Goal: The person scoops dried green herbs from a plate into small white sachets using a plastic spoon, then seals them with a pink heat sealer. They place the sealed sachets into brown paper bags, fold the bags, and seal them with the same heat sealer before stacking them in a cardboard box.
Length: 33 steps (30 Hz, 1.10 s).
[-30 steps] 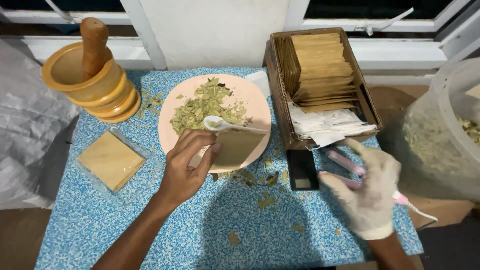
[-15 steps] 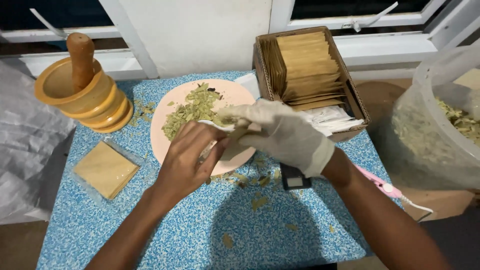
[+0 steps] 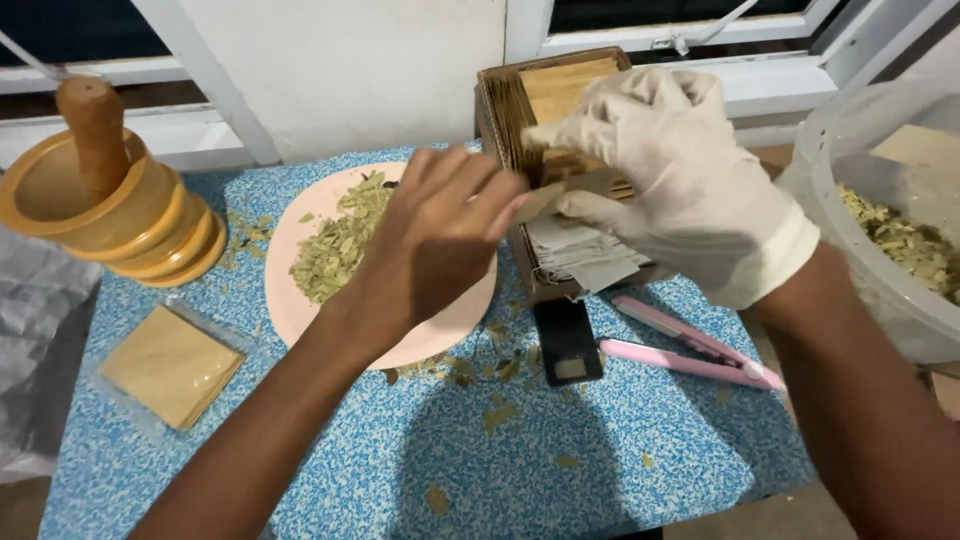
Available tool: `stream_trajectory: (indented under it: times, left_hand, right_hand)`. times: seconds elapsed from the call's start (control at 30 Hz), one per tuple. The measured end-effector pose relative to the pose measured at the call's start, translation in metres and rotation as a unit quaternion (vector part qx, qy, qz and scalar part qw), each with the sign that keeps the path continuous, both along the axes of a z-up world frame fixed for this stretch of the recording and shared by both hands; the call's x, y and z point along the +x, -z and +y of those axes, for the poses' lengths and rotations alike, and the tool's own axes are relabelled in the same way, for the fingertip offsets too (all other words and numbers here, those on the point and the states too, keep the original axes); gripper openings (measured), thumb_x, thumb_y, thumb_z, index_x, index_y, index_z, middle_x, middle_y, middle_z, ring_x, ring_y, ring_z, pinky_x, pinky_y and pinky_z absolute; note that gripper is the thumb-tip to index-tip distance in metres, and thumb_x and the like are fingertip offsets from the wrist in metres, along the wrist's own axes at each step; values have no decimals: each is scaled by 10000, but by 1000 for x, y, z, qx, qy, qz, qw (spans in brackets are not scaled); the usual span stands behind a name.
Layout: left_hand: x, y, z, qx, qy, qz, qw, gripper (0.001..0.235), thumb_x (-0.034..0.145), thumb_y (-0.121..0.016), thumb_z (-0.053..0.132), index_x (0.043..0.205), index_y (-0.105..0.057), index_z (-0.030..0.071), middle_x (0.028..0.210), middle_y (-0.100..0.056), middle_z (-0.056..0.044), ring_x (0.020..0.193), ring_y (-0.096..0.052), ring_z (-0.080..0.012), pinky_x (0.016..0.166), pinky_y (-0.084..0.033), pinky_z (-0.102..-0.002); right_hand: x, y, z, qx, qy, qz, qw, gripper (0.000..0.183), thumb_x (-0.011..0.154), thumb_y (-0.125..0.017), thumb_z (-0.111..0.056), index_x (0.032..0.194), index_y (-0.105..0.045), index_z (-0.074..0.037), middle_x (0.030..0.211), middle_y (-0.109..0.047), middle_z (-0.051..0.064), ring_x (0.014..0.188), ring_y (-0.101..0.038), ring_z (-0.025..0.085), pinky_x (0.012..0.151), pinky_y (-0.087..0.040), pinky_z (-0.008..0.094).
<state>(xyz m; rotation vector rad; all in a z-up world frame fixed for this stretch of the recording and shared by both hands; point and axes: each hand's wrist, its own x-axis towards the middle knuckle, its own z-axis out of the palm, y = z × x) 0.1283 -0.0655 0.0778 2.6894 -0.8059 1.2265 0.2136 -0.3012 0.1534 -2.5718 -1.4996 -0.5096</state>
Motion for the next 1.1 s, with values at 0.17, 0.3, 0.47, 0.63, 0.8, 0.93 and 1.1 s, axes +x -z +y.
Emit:
stream_trajectory:
  times: [0.17, 0.3, 0.47, 0.63, 0.8, 0.93, 1.1]
  left_hand:
    - [28, -20, -27, 26, 36, -39, 998, 159, 1082, -809, 31, 1224, -749, -6, 1143, -802, -146, 1005, -736, -269, 888, -567, -390]
    - [45, -14, -38, -3, -9, -65, 998, 243, 1131, -822, 171, 1284, -720, 11, 1297, -721, -146, 1178, -694, -284, 995, -565, -417]
    - [55, 25, -32, -131, -43, 1, 990, 192, 1101, -772, 204, 1200, -683, 66, 1347, -602, -129, 1245, -610, -295, 1065, -487, -483]
    - [70, 60, -32, -156, 26, 27, 987, 175, 1067, -740, 176, 1011, -658, 32, 1118, -586, -109, 1064, -581, -255, 960, -493, -420]
    - [104, 98, -44, -75, -16, 77, 994, 738, 961, -692, 762, 1169, -762, 58, 1517, -593, -277, 1350, -583, -415, 1035, -481, -648]
    - [104, 78, -51, -77, -9, 40, 996, 463, 768, -1029, 308, 1015, -805, -13, 1419, -631, -246, 1302, -594, -379, 1036, -493, -603]
    - [109, 60, -46, -80, -78, 263, 958, 560, 984, -526, 530, 1223, -736, 69, 1513, -494, -182, 1416, -420, -356, 1175, -279, -641]
  right_hand:
    - [36, 14, 3, -105, 69, -46, 991, 201, 1117, -675, -406, 958, -745, -304, 854, -700, -71, 862, -610, 241, 924, -450, 456]
    - [39, 5, -19, 65, -37, 83, 994, 94, 1032, -859, -97, 1123, -864, -118, 893, -788, 46, 738, -692, 199, 682, -588, 356]
    - [71, 33, -62, 114, 130, 154, 973, 188, 1010, -892, -194, 1182, -847, -134, 1090, -845, 58, 929, -780, 159, 852, -653, 321]
    - [45, 26, -64, 222, 256, 296, 893, 130, 1073, -842, -144, 1165, -750, -149, 1119, -807, 29, 955, -768, 130, 886, -678, 251]
    - [42, 34, -80, 298, 124, 263, 909, 150, 1117, -853, -91, 1222, -753, -52, 1183, -798, 91, 1057, -753, 146, 907, -627, 258]
    - [25, 24, -67, 313, 133, 331, 880, 152, 1068, -822, -74, 1190, -733, -89, 1183, -808, 74, 1011, -798, 140, 939, -695, 233]
    - [43, 50, -74, 302, 124, 322, 889, 97, 1070, -844, -109, 1097, -757, -74, 1050, -798, 33, 923, -721, 95, 829, -616, 228]
